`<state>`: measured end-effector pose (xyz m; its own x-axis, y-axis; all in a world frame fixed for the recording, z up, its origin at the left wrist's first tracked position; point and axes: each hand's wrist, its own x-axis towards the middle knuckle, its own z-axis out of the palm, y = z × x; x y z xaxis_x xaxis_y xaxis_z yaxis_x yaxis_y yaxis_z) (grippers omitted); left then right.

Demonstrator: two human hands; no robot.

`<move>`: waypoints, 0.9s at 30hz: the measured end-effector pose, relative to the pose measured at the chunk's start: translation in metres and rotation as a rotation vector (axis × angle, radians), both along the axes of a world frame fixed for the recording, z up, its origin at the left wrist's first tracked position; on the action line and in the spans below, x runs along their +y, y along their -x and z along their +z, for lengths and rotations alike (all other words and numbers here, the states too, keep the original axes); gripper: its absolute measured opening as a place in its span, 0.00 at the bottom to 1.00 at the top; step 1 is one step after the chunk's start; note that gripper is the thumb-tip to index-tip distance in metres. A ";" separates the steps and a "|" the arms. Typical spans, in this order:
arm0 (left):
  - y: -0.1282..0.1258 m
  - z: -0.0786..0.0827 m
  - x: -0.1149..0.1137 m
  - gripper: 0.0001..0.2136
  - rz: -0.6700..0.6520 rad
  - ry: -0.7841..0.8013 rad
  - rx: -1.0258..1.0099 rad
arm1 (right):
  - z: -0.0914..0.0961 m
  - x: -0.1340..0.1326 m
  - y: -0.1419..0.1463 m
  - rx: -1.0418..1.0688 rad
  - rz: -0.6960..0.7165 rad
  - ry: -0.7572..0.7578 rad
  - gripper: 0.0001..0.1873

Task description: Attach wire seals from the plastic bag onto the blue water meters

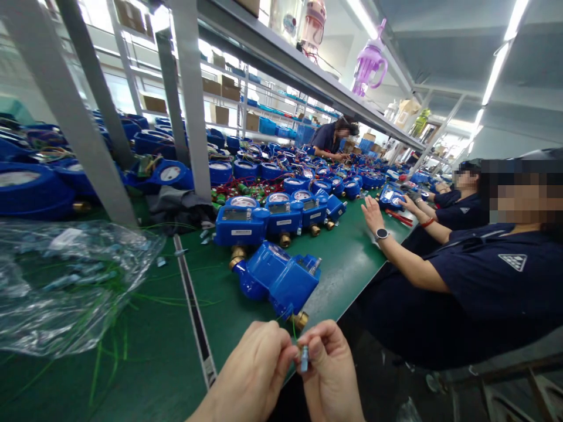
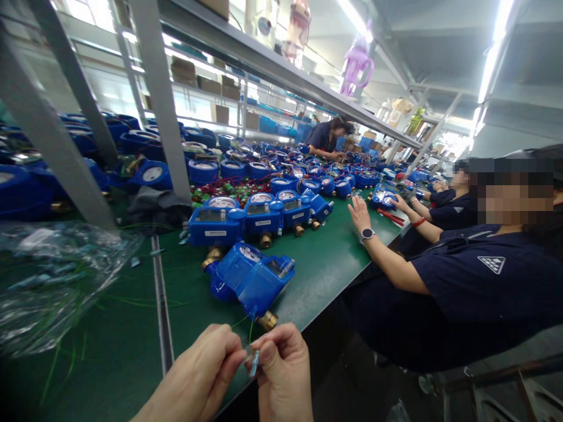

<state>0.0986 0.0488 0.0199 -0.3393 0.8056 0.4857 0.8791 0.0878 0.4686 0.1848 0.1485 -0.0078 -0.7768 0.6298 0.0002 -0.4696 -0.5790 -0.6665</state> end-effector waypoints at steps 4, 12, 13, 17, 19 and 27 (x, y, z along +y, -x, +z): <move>-0.001 -0.002 -0.001 0.09 -0.011 -0.026 -0.024 | -0.003 0.000 0.001 0.006 -0.005 0.009 0.10; -0.003 -0.005 0.000 0.09 -0.001 -0.054 -0.030 | -0.006 -0.001 0.000 0.006 0.005 0.014 0.10; -0.003 -0.004 0.000 0.09 0.002 -0.051 -0.024 | -0.006 -0.001 0.000 0.003 0.002 0.013 0.10; -0.004 0.002 0.000 0.10 -0.008 -0.024 -0.002 | -0.005 -0.001 -0.002 0.006 0.012 0.018 0.10; -0.005 0.004 0.000 0.10 -0.019 -0.013 0.005 | -0.005 0.001 -0.003 0.007 0.021 0.030 0.10; -0.003 0.002 0.004 0.11 -0.032 0.004 0.036 | -0.010 0.005 -0.002 0.038 0.062 0.055 0.07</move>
<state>0.1016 0.0524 0.0218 -0.2958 0.8178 0.4937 0.8978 0.0615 0.4361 0.1868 0.1536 -0.0182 -0.8145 0.5801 -0.0025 -0.4560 -0.6430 -0.6153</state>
